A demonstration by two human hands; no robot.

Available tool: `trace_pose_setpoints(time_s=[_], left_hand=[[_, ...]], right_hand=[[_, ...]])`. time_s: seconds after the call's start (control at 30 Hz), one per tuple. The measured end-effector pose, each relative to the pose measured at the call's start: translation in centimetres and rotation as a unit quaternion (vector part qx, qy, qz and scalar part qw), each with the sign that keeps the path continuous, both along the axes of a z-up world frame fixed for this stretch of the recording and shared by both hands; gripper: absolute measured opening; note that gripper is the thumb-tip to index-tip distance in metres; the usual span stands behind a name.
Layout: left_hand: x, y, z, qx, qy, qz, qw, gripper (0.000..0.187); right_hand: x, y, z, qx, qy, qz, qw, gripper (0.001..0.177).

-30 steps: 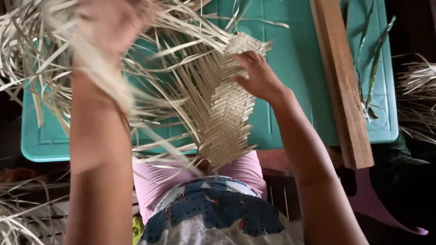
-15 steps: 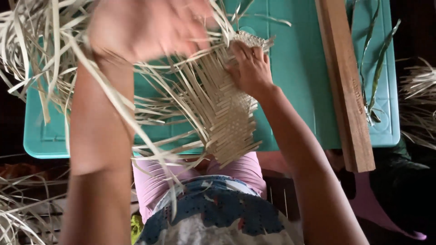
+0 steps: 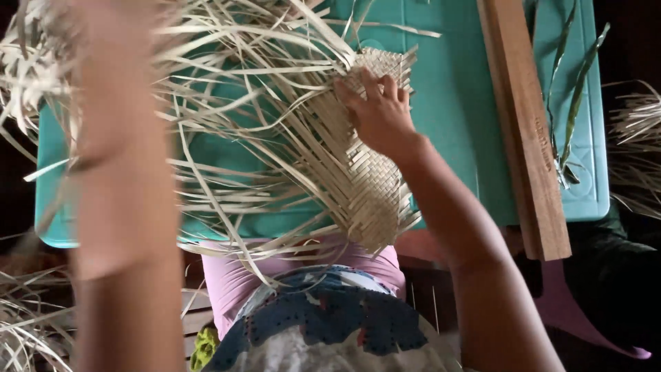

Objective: Weaving a base or mat from dried plant fibers by hand on a table.

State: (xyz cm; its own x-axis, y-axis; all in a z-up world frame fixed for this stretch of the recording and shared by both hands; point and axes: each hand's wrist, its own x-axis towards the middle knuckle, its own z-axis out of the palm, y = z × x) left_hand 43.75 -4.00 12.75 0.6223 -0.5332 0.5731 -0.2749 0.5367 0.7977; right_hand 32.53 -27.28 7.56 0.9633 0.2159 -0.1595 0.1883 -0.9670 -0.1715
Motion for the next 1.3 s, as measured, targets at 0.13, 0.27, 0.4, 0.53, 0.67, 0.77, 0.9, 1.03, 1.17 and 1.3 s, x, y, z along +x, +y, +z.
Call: trace_pose_setpoints(time_s=[0.13, 0.27, 0.4, 0.53, 0.67, 0.77, 0.9, 1.03, 1.17, 1.3], left_hand=[[-1.6, -5.0, -4.0, -0.001, -0.057, 0.090, 0.994, 0.018], [-3.0, -7.7, -5.3, 0.561, -0.156, 0.188, 0.791, 0.009], [-2.8, -7.9, -5.8, 0.672, -0.166, 0.216, 0.688, 0.011], [-1.9, -8.7, -6.9, 0.703, -0.236, 0.217, 0.634, 0.017], [-1.2, -10.7, -9.0, 0.430, -0.357, 0.355, 0.750, 0.020], [-1.8, -10.5, -7.4, 0.502, -0.322, 0.269, 0.756, 0.042], [-1.4, -9.5, -7.9, 0.718, -0.219, 0.169, 0.639, 0.059], [-0.8, -9.7, -8.0, 0.723, -0.210, 0.219, 0.620, 0.062], [0.1, -10.2, -8.2, 0.634, -0.303, 0.307, 0.642, 0.050], [1.3, -12.3, -9.4, 0.643, -0.361, 0.302, 0.604, 0.037]], right_hand=[[-0.8, 0.4, -1.6, -0.019, -0.048, -0.018, 0.999, 0.077], [-0.7, -0.9, -2.2, 0.076, -0.095, -0.027, 0.992, 0.055], [-0.2, -1.8, -2.0, 0.024, -0.093, 0.004, 0.995, 0.057], [1.0, -2.1, -0.7, 0.034, -0.058, 0.005, 0.998, 0.063], [1.8, -2.3, -0.7, 0.068, -0.018, -0.019, 0.997, 0.061], [1.4, -2.8, -1.5, 0.091, -0.036, -0.043, 0.994, 0.070], [1.0, -2.1, -1.7, 0.026, -0.039, -0.040, 0.998, 0.065], [2.4, -2.1, -3.0, 0.013, -0.095, -0.047, 0.994, 0.060], [2.5, -2.2, -3.9, 0.051, -0.127, -0.048, 0.989, 0.048], [1.9, -2.9, -6.3, 0.058, -0.198, -0.060, 0.977, 0.051]])
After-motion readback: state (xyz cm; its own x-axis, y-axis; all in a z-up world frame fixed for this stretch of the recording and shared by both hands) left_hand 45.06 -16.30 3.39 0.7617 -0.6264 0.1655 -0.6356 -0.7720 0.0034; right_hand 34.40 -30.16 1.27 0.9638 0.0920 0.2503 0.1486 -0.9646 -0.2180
